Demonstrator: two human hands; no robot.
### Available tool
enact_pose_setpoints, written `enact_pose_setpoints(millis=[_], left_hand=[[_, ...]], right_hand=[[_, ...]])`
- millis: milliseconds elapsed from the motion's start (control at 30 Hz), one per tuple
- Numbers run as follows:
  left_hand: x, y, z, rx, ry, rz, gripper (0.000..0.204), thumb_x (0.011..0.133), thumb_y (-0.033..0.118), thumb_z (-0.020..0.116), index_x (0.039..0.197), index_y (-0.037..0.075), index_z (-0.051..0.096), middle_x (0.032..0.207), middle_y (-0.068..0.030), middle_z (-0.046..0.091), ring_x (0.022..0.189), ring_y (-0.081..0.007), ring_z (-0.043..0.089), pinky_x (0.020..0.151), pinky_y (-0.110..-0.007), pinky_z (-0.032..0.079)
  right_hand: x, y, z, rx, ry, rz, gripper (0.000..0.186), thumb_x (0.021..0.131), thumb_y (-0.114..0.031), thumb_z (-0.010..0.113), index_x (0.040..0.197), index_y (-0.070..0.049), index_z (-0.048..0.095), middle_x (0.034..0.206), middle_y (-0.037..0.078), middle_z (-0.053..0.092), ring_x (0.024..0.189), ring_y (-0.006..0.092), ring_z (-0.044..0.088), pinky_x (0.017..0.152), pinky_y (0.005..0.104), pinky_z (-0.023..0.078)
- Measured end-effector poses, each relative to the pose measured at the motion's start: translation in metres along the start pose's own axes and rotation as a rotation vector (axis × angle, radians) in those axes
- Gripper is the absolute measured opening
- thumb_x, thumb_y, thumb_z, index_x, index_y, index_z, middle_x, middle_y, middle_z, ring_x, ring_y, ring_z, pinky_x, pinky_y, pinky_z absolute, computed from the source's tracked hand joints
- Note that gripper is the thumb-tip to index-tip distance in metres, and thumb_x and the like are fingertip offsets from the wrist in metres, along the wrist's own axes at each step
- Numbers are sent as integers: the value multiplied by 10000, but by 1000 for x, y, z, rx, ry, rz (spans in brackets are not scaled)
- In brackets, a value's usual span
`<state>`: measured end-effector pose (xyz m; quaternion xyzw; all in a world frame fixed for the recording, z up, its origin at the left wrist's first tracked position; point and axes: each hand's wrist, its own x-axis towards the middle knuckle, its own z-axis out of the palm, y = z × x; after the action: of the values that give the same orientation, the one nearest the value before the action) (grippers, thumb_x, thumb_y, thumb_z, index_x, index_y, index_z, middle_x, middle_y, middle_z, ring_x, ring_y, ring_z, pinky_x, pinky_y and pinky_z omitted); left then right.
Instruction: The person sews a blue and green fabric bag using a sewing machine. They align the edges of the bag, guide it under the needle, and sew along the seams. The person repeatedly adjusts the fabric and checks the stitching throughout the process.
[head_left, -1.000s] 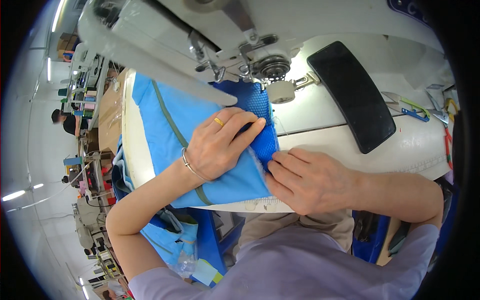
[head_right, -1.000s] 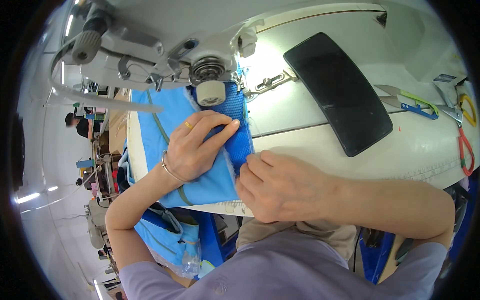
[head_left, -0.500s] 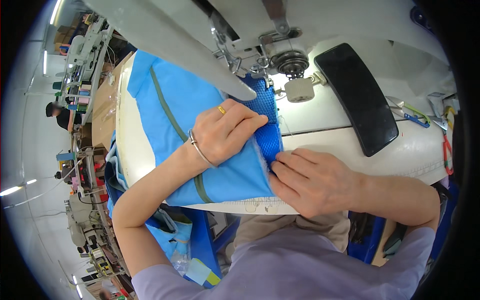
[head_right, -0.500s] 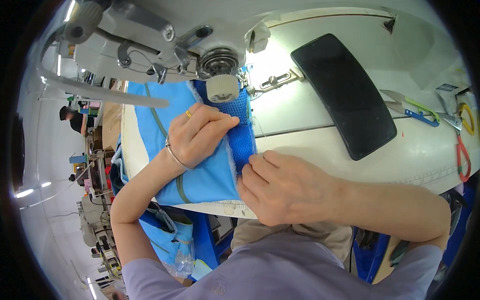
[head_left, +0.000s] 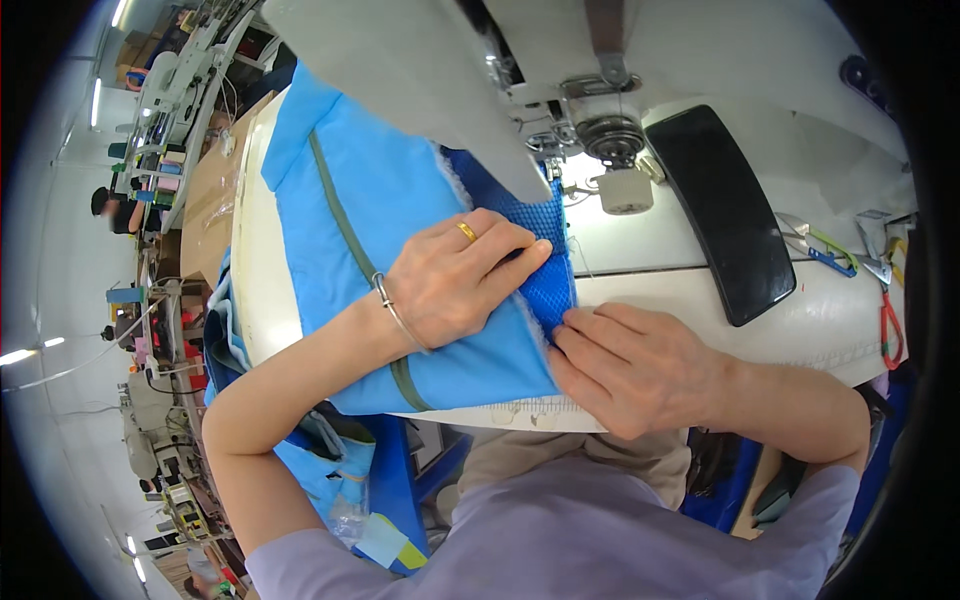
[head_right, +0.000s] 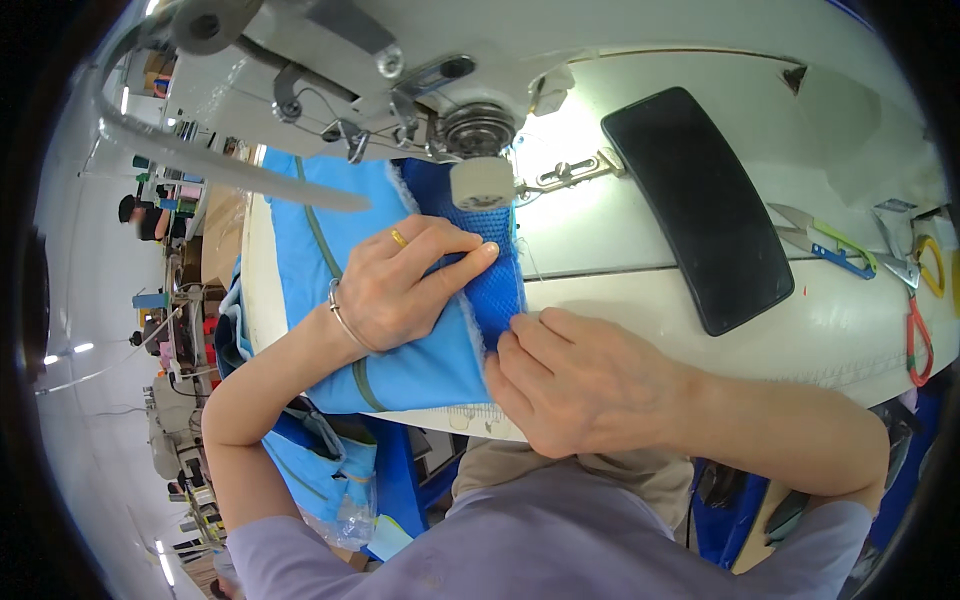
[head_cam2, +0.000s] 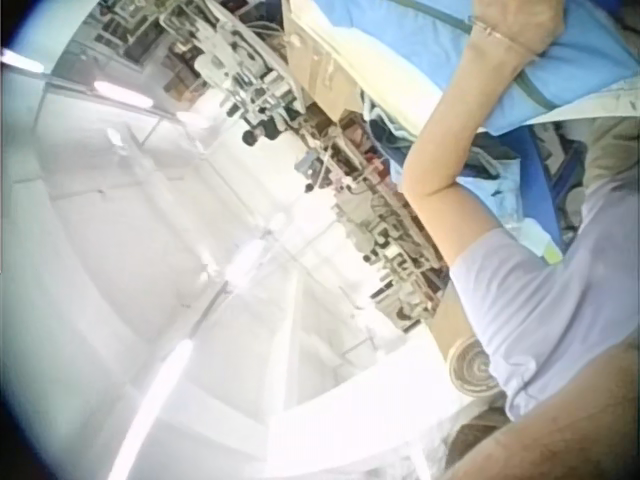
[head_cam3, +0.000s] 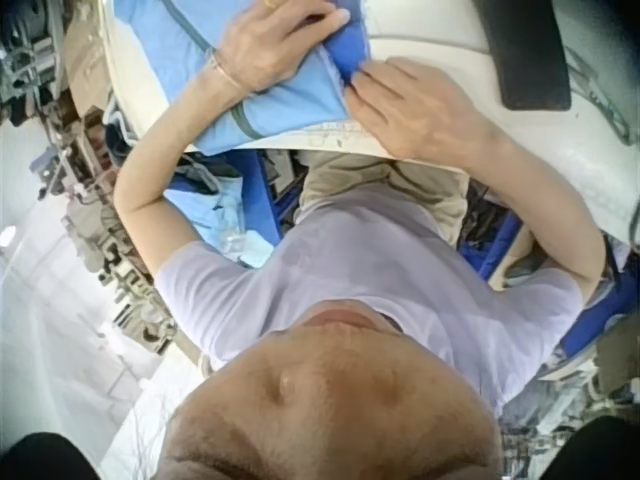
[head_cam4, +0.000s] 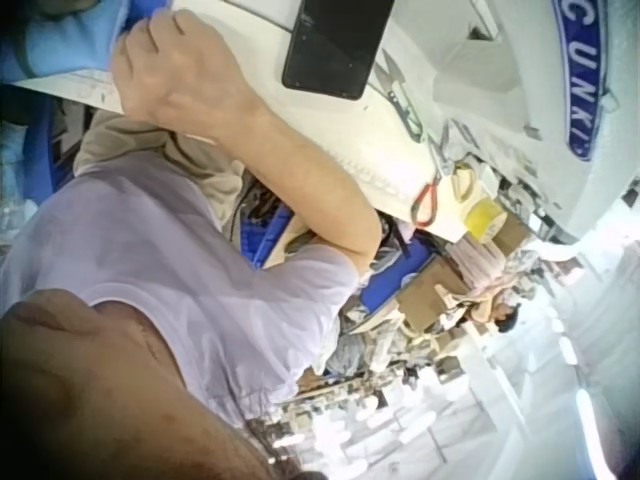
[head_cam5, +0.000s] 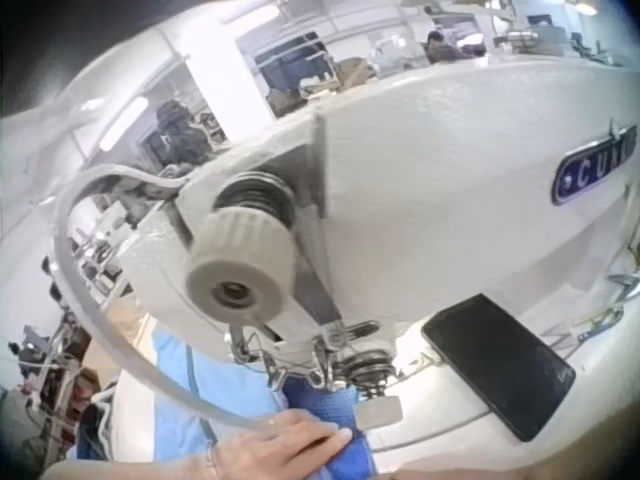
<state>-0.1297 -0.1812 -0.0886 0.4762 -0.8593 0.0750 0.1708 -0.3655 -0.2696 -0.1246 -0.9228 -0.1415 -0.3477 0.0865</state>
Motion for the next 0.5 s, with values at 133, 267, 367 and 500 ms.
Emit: enact_pose_setpoints(millis=[133, 267, 367, 500], left_hand=[[-1, -1, 3, 7, 36, 14, 465, 655, 33, 708, 1117, 12, 751, 1028, -93, 704, 853, -266, 696, 659, -350, 594], [-1, -6, 8, 14, 91, 37, 459, 669, 29, 701, 1125, 5, 742, 1030, -96, 708, 833, -263, 689, 648, -342, 587], [1, -11, 8, 42, 62, 17, 443, 693, 29, 699, 1134, 17, 740, 1035, -90, 712, 831, -261, 687, 648, -341, 582], [8, -25, 18, 67, 78, 27, 419, 723, 35, 702, 1139, 63, 745, 1046, -76, 716, 856, -264, 695, 671, -357, 584]], right_hand=[[1, -4, -7, 41, -76, 65, 332, 718, -122, 681, 985, 72, 721, 990, 188, 717, 958, 299, 701, 808, 357, 582], [1, -4, -3, 6, -52, 69, 341, 735, -136, 662, 1000, 71, 719, 1005, 187, 709, 1003, 305, 684, 842, 359, 565], [0, -2, -3, -11, -89, 113, 325, 752, -114, 677, 1020, 65, 716, 1051, 187, 706, 1046, 311, 682, 871, 371, 567], [2, 0, 1, -24, -98, 188, 315, 758, -89, 712, 1031, 67, 707, 1100, 196, 695, 1071, 314, 679, 898, 392, 568]])
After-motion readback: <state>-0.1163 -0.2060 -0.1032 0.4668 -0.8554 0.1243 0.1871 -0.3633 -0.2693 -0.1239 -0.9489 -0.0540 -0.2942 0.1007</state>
